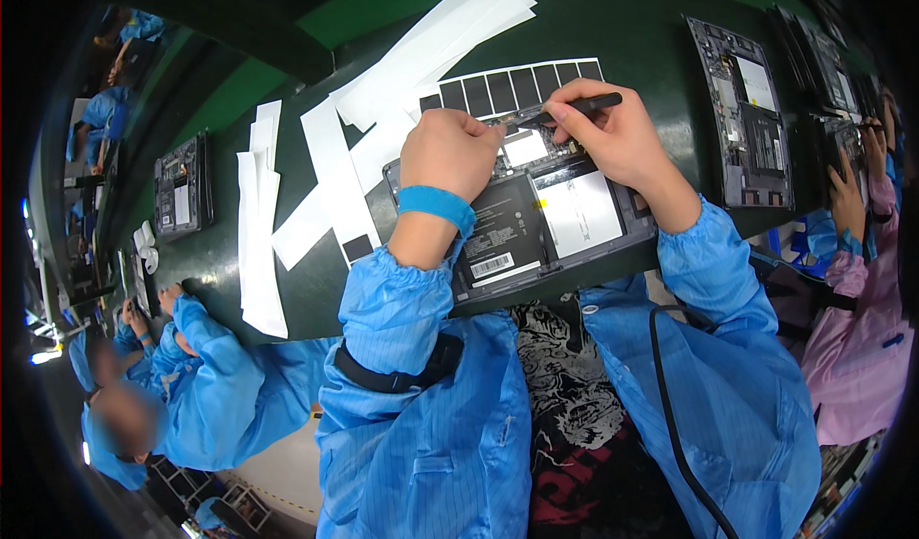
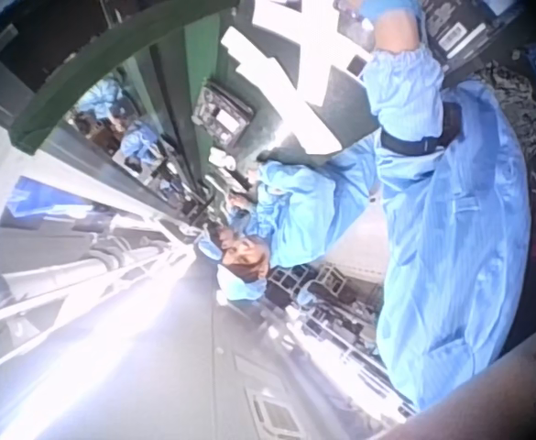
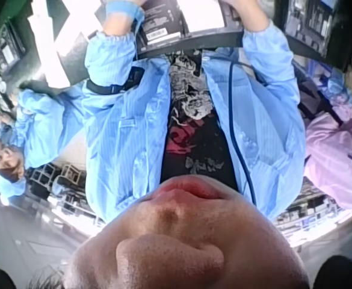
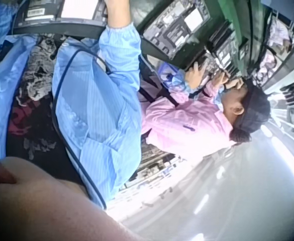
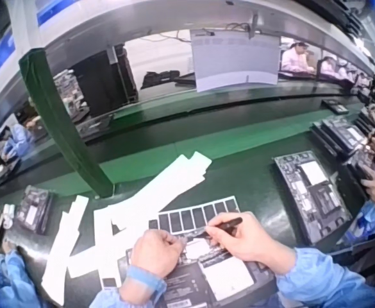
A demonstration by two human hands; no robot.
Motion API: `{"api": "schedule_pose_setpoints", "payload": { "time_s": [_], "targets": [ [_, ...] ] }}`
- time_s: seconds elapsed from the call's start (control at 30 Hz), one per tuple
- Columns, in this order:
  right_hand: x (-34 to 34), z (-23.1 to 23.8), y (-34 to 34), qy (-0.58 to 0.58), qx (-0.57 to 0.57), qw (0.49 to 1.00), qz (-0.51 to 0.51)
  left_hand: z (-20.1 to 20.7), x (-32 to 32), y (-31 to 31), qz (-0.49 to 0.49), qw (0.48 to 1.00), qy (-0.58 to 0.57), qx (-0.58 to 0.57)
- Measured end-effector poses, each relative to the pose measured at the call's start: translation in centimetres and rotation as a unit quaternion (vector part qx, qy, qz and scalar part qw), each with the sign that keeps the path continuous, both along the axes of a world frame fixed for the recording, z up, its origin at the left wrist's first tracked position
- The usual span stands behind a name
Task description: The recorder is assembling the internal components of an electronic tablet on a factory line, using tweezers to position small parts.
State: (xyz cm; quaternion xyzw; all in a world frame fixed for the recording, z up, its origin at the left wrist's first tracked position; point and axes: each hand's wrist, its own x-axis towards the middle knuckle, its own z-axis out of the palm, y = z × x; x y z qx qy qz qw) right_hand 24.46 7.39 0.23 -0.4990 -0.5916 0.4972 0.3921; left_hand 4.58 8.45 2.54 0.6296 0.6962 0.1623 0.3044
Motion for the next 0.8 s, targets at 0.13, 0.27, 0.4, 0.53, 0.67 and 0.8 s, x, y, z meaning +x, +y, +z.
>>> {"api": "schedule_pose_setpoints", "payload": {
  "time_s": [0.13,0.27,0.4,0.53,0.67,0.8],
  "targets": [
    [-0.2,0.0,-0.1,-0.011,0.005,1.000,0.000,0.3,0.0,0.2,-0.003,1.000,0.027,-0.009],
    [-0.3,-0.5,0.1,-0.011,0.039,0.999,-0.004,1.9,0.2,0.3,0.001,0.996,0.083,-0.020],
    [-0.2,-0.3,0.0,-0.017,0.056,0.998,-0.023,-0.5,0.2,0.2,-0.015,0.982,0.095,0.161],
    [-0.3,-0.4,0.4,-0.018,0.041,0.999,-0.010,-1.7,-0.9,1.2,-0.047,0.994,0.054,0.079],
    [-0.4,0.0,0.3,0.005,0.036,0.999,-0.029,-1.5,-0.9,1.7,-0.055,0.998,-0.005,-0.004],
    [0.0,-0.9,0.8,0.039,0.028,0.998,-0.042,-1.2,-0.8,1.7,-0.060,0.998,-0.007,-0.005]
  ]
}}
